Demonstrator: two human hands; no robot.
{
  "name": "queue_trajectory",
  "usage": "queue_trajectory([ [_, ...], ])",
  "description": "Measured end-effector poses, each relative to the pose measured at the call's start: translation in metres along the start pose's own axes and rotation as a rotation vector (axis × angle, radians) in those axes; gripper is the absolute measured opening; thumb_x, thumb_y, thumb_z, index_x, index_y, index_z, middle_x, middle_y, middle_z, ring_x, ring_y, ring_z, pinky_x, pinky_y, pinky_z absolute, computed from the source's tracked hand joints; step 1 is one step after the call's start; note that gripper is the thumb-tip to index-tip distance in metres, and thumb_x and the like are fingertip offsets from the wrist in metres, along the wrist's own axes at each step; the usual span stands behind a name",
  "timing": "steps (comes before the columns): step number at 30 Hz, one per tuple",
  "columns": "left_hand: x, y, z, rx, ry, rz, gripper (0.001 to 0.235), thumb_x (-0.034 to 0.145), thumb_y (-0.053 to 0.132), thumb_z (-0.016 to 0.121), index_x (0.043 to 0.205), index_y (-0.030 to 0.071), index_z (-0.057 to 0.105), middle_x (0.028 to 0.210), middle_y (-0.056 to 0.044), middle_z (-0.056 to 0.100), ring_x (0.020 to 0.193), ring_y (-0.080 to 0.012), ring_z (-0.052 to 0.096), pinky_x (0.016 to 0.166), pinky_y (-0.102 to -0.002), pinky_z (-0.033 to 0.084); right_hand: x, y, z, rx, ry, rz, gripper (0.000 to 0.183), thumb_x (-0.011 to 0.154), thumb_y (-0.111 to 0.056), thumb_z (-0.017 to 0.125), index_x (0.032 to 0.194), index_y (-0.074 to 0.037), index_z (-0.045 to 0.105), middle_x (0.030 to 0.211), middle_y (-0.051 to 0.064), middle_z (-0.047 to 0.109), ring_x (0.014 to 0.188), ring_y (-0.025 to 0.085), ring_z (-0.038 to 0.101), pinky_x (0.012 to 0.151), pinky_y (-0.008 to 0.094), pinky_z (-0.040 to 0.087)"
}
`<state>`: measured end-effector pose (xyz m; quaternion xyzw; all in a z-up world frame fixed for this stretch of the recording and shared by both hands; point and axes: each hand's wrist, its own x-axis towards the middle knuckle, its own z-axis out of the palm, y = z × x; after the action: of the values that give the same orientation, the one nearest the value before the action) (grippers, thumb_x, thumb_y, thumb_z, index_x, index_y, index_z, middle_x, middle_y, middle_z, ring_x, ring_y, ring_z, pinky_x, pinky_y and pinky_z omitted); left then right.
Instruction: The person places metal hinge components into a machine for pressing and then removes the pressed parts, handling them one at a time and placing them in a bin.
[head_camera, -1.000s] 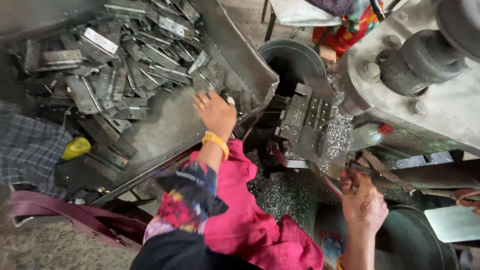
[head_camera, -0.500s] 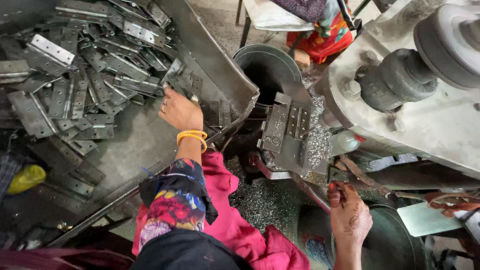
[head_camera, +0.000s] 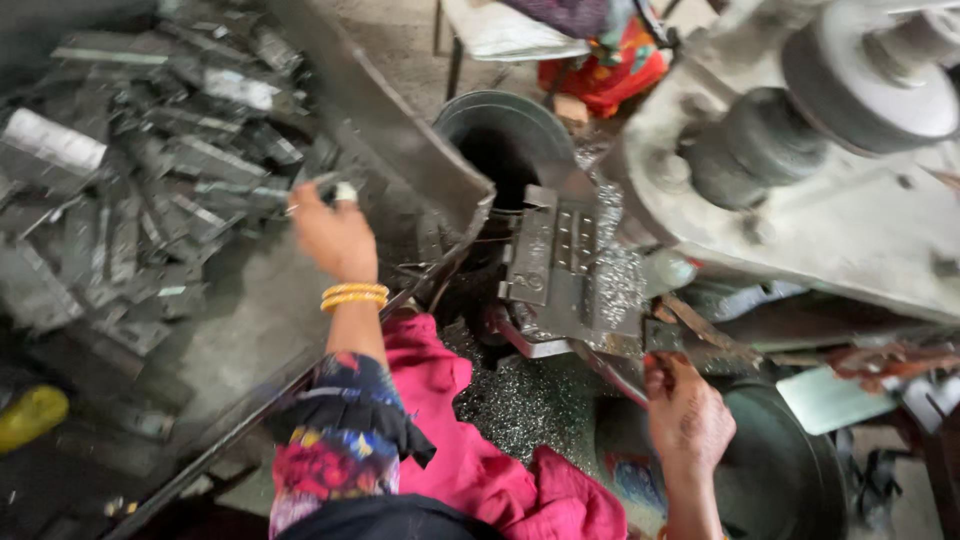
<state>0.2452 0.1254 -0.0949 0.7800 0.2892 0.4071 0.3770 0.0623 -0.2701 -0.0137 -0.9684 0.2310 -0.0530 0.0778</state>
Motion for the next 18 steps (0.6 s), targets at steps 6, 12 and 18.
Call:
queue_trajectory([
  [6, -0.008, 0.016, -0.011, -0.048, -0.067, 0.138, 0.032, 0.089, 0.005, 0.075, 0.121, 0.005, 0.071, 0.113, -0.017, 0.073, 0.101, -0.0391, 0.069, 0.087, -0.049, 0.055, -0.005, -0.004, -0.002, -0.04, 0.036, -0.066, 0.028, 0.092, -0.034, 0.064, 0.116, -0.023, 0.071, 0.09, 0.013, 0.076, 0.088, 0.038, 0.072, 0.075, 0.052, 0.054],
  [12, -0.028, -0.002, 0.006, 0.291, -0.265, 0.316, 0.034, 0.085, 0.002, 0.067, 0.119, 0.002, 0.071, 0.111, -0.021, 0.073, 0.099, -0.0418, 0.069, 0.084, -0.051, 0.056, -0.007, -0.005, -0.007, 0.018, 0.087, -0.102, 0.022, 0.09, -0.031, 0.066, 0.108, -0.02, 0.072, 0.089, 0.013, 0.076, 0.084, 0.036, 0.073, 0.072, 0.051, 0.055],
  [18, -0.035, -0.006, 0.013, 0.374, -0.295, 0.301, 0.032, 0.086, 0.006, 0.064, 0.116, 0.003, 0.072, 0.107, -0.023, 0.072, 0.092, -0.0439, 0.07, 0.077, -0.054, 0.057, -0.007, -0.007, -0.011, 0.052, 0.082, -0.075, 0.023, 0.09, -0.034, 0.066, 0.108, -0.023, 0.072, 0.085, 0.013, 0.076, 0.082, 0.035, 0.074, 0.071, 0.051, 0.055],
])
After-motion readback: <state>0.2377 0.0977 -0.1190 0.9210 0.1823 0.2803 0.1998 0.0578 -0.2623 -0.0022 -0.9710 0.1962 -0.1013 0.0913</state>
